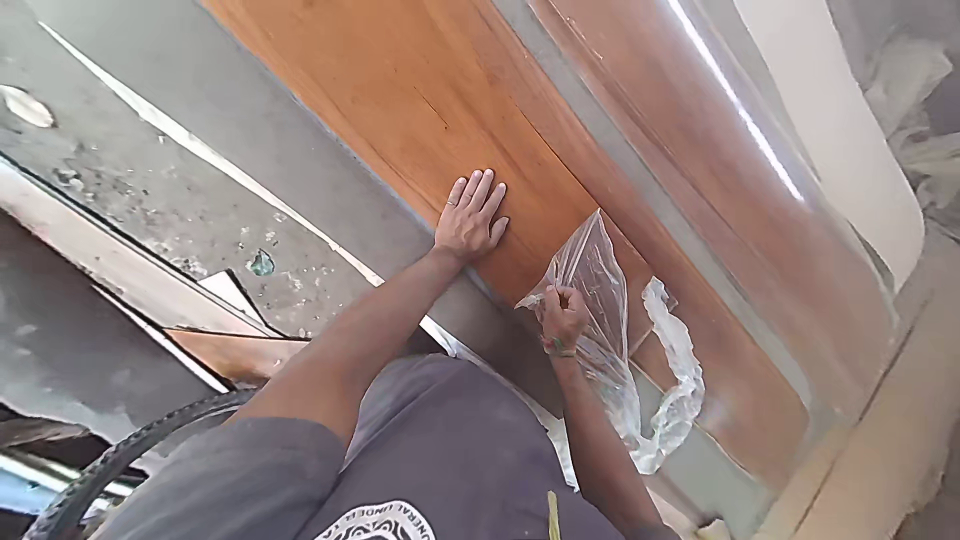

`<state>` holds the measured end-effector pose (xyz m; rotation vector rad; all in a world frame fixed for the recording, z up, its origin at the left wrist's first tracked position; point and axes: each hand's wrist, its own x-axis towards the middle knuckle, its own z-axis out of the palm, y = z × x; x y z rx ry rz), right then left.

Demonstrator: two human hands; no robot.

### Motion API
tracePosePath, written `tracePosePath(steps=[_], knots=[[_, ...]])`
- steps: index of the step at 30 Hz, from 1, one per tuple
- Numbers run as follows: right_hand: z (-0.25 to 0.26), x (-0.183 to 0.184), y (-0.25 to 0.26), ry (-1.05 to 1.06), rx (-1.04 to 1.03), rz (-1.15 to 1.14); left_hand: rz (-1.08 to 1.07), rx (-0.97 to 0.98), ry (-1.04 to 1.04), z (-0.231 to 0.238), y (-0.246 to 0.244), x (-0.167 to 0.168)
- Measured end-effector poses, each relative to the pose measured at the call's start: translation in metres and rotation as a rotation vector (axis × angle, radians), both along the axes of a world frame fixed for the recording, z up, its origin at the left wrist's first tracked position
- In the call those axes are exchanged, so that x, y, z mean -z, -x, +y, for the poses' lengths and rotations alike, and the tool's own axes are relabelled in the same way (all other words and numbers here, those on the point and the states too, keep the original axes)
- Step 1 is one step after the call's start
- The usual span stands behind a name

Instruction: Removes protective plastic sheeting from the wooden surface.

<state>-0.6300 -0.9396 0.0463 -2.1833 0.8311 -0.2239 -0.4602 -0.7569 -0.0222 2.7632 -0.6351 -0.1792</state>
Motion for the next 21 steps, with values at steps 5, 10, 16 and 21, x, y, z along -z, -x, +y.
tracePosePath(steps=[5,10,16,21], knots=[[-0.013,-0.037,0.004,-0.356,0.261,-0.067,-0.015,0.001,-0.04,-0.002,-0.002,-0.004],[-0.077,-0.06,0.007,0.349,0.107,0.211,-0.012,0.016,-0.05,-0.003,0.002,-0.004],[-0.023,-0.041,-0.065,0.278,0.061,0.672,0.14,-0.116,-0.118,-0.033,0.01,-0.033],[0.026,-0.034,-0.072,0.205,-0.048,0.792,0.134,-0.397,0.165,-0.07,0.021,-0.019]])
